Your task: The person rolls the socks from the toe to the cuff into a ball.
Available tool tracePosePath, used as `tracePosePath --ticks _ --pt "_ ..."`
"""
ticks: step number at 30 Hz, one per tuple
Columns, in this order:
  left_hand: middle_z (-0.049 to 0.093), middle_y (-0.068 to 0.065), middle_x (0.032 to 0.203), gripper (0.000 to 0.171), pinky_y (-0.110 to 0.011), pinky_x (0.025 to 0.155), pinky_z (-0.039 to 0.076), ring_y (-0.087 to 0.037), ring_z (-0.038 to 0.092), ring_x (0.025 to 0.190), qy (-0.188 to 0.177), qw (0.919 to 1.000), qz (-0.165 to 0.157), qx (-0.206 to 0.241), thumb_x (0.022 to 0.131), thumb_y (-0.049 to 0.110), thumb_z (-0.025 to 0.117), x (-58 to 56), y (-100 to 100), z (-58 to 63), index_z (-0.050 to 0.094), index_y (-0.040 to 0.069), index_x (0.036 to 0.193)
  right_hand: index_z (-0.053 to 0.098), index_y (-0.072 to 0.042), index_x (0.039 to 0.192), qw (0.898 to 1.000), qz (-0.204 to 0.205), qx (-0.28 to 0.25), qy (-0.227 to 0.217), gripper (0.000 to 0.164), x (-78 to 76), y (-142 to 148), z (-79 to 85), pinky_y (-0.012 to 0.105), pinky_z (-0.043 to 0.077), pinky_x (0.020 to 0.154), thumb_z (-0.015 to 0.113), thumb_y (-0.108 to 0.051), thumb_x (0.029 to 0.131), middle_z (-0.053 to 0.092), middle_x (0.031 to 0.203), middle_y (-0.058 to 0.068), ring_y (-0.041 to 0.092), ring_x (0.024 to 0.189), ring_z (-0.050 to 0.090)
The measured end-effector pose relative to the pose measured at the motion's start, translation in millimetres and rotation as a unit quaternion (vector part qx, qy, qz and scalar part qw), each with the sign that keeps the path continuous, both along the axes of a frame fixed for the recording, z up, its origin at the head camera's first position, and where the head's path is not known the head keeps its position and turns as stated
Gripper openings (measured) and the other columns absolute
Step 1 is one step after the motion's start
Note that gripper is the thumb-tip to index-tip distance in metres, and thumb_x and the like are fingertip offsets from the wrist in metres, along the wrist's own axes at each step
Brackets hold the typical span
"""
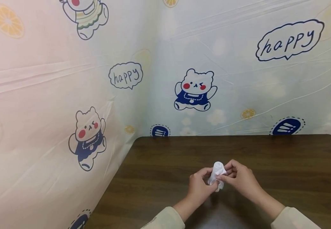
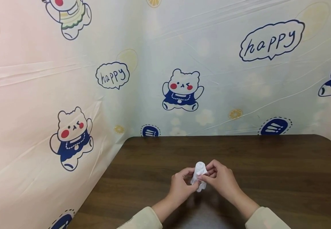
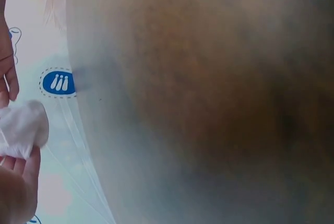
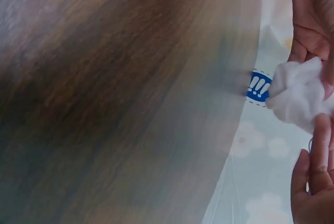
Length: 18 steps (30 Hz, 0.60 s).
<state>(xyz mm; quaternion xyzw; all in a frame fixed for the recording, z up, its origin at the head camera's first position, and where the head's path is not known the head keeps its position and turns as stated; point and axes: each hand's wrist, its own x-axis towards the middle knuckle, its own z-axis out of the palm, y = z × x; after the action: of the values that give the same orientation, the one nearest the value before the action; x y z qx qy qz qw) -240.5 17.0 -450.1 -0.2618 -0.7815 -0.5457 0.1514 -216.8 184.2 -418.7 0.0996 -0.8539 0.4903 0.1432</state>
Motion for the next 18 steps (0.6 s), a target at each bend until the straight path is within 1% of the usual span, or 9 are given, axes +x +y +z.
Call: tracePosePath --ticks 4,7,9,12,16,18 --pt "0.072 -0.007 0.091 0.028 -0.018 0.065 0.051 -0.005 0.065 0.082 -0.014 0.9992 -0.035 0.011 0.072 -0.002 0.075 -0.9 -3 0.5 0.069 0.001 0.100 0.058 -0.010 0.082 0.999 0.004 0.002 0.032 0.025 0.4 2 -1.6 0.025 0.050 0.053 0.081 -0.012 0.074 0.063 0.073 -0.004 0.008 0.061 0.059" --pt "0.071 -0.008 0.091 0.028 -0.019 0.066 0.052 -0.008 0.066 0.082 -0.035 0.9977 -0.054 0.023 0.073 -0.003 0.074 -1.2 -5 0.8 0.069 -0.001 0.100 0.058 -0.013 0.079 0.998 0.012 0.007 0.055 0.023 -0.2 4 -2.7 0.024 0.047 0.051 0.080 -0.010 0.074 0.060 0.070 -0.006 0.007 0.059 0.053" --pt "0.071 -0.009 0.092 0.028 -0.020 0.066 0.052 -0.011 0.067 0.083 -0.044 0.9970 -0.059 0.026 0.073 -0.004 0.074 -1.4 -6 0.3 0.069 -0.001 0.100 0.059 -0.015 0.077 0.998 0.020 0.012 0.067 0.022 -0.7 6 -3.3 0.025 0.045 0.051 0.080 -0.007 0.074 0.058 0.069 -0.008 0.006 0.058 0.050" --pt "0.071 -0.009 0.093 0.029 -0.021 0.066 0.052 -0.014 0.067 0.083 -0.042 0.9971 -0.058 0.024 0.072 -0.004 0.074 -1.9 -8 -0.4 0.069 -0.001 0.100 0.061 -0.015 0.075 0.996 0.040 0.014 0.078 0.021 -0.5 9 -2.8 0.025 0.046 0.053 0.078 -0.003 0.075 0.057 0.071 -0.008 0.006 0.061 0.050" --pt "0.071 -0.010 0.095 0.032 -0.022 0.066 0.052 -0.015 0.067 0.083 -0.032 0.9975 -0.060 0.021 0.070 -0.006 0.073 -2.6 -11 -0.6 0.069 -0.001 0.101 0.062 -0.013 0.077 0.995 0.078 0.006 0.069 0.016 1.1 15 -1.1 0.026 0.049 0.057 0.076 -0.005 0.078 0.061 0.077 -0.006 0.006 0.067 0.055" --pt "0.071 -0.010 0.095 0.032 -0.023 0.066 0.052 -0.015 0.067 0.083 -0.036 0.9972 -0.063 0.021 0.070 -0.006 0.073 -3.3 -12 -0.6 0.070 0.000 0.102 0.063 -0.013 0.078 0.994 0.088 0.009 0.061 0.013 2.1 17 -0.2 0.025 0.049 0.058 0.075 -0.009 0.079 0.062 0.078 -0.006 0.006 0.067 0.055"
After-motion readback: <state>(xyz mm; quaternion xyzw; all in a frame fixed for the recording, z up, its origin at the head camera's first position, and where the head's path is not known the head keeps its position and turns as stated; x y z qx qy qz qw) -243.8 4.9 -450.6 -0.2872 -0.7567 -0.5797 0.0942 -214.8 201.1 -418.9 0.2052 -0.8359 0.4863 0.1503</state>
